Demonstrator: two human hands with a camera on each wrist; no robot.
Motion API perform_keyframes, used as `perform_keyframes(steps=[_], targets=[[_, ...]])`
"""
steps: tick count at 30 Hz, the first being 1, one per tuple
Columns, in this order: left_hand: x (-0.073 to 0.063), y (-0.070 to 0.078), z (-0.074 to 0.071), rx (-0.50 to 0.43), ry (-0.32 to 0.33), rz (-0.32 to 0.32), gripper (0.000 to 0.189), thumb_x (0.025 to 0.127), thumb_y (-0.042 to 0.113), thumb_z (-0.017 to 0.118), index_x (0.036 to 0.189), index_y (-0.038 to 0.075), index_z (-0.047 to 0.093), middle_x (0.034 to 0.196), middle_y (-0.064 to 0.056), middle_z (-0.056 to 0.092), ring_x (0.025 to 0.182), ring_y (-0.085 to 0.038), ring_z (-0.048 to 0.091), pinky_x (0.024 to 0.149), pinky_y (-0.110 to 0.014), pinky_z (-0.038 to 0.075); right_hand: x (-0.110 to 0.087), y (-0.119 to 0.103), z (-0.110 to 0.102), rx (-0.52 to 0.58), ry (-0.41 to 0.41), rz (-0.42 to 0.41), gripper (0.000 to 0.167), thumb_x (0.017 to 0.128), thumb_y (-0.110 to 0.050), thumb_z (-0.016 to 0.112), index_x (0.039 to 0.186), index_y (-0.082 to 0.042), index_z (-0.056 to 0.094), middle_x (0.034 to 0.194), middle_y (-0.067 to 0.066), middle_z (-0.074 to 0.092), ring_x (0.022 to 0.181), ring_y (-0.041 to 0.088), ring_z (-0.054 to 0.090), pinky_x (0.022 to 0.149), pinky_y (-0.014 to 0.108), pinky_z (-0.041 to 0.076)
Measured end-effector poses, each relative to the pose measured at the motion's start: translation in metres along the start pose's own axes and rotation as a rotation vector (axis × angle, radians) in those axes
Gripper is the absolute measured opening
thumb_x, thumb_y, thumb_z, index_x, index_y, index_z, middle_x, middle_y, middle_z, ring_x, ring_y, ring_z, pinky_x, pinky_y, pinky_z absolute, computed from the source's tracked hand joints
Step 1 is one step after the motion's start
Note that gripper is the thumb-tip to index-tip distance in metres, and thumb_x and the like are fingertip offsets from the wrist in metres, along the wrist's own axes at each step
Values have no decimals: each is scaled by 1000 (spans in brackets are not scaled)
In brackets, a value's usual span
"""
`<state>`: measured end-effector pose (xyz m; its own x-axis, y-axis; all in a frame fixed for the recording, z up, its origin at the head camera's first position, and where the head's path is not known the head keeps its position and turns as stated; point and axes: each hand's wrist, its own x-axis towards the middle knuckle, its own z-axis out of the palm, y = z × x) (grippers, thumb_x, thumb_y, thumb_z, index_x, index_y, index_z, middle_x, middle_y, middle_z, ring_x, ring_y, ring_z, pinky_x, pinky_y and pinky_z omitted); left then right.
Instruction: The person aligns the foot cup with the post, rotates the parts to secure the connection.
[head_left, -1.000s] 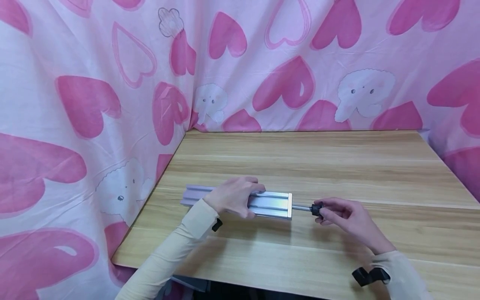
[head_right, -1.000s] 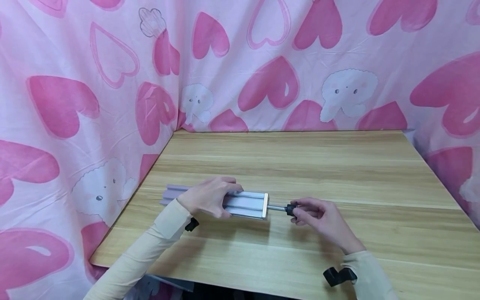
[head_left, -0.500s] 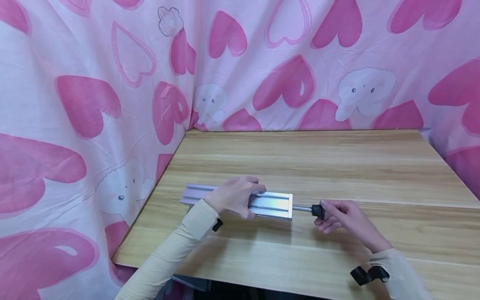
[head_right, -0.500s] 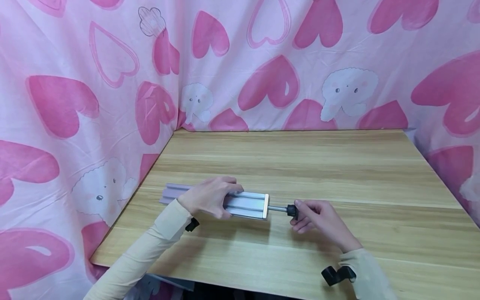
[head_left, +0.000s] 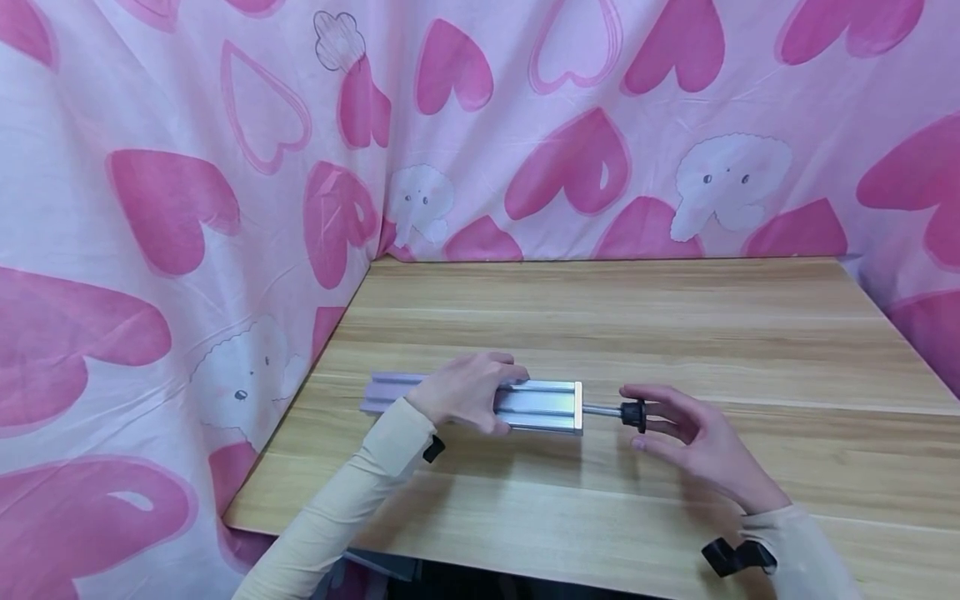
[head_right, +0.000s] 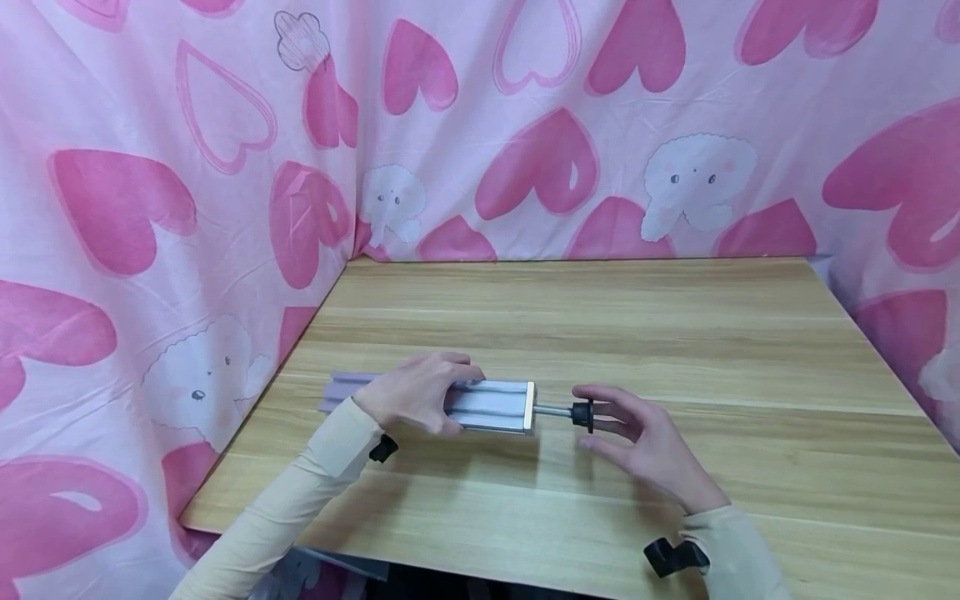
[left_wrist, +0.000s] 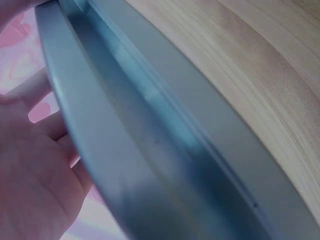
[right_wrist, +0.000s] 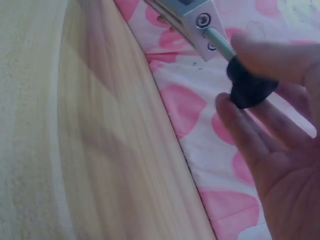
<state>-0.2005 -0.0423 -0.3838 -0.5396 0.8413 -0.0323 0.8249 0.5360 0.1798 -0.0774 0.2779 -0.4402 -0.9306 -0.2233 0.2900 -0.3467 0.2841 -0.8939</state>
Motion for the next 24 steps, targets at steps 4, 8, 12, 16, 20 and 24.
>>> perform_keyframes(steps=[4, 8, 12, 16, 20, 24], targets=[[0, -1, 1, -18, -7, -9, 66, 70, 43, 80, 129, 18, 65, 117, -1, 69, 92, -11, 60, 84, -29, 54, -1, 0, 0, -37, 26, 44, 54, 87, -5, 77, 138, -12, 62, 132, -5, 67, 109, 6, 69, 90, 19, 54], [0, -2, 1, -21, -10, -2, 65, 69, 43, 79, 128, 17, 66, 115, 0, 69, 91, -11, 59, 83, -29, 53, -2, 0, -3, -67, 19, 78, 51, 88, -10, 76, 137, -12, 62, 127, 0, 69, 102, 9, 71, 86, 21, 56], [1, -1, 1, -18, -10, 16, 65, 68, 43, 79, 127, 17, 66, 110, 1, 68, 88, -10, 58, 80, -27, 52, -2, 1, -7, -39, -11, 130, 47, 92, -11, 72, 138, -6, 61, 118, 2, 74, 97, 13, 74, 82, 24, 58], [2, 1, 1, -12, -22, 20, 66, 68, 42, 82, 127, 17, 66, 107, 1, 68, 86, -10, 57, 77, -25, 51, -1, 4, -9, 52, -46, 209, 42, 97, -14, 66, 135, 3, 60, 109, 5, 77, 94, 20, 76, 82, 29, 59], [3, 4, -1, -11, -32, 14, 65, 69, 41, 82, 127, 17, 66, 107, 1, 67, 86, -10, 57, 77, -25, 52, 2, 6, -7, 92, -89, 232, 37, 103, -15, 57, 128, 12, 59, 102, 15, 77, 88, 24, 76, 78, 35, 60], [3, 5, -2, -8, -37, 10, 64, 69, 40, 82, 126, 17, 66, 107, 1, 68, 86, -10, 58, 78, -25, 52, 3, 7, -7, 120, -127, 250, 39, 107, -18, 48, 122, 16, 59, 97, 21, 75, 82, 27, 75, 74, 39, 61]])
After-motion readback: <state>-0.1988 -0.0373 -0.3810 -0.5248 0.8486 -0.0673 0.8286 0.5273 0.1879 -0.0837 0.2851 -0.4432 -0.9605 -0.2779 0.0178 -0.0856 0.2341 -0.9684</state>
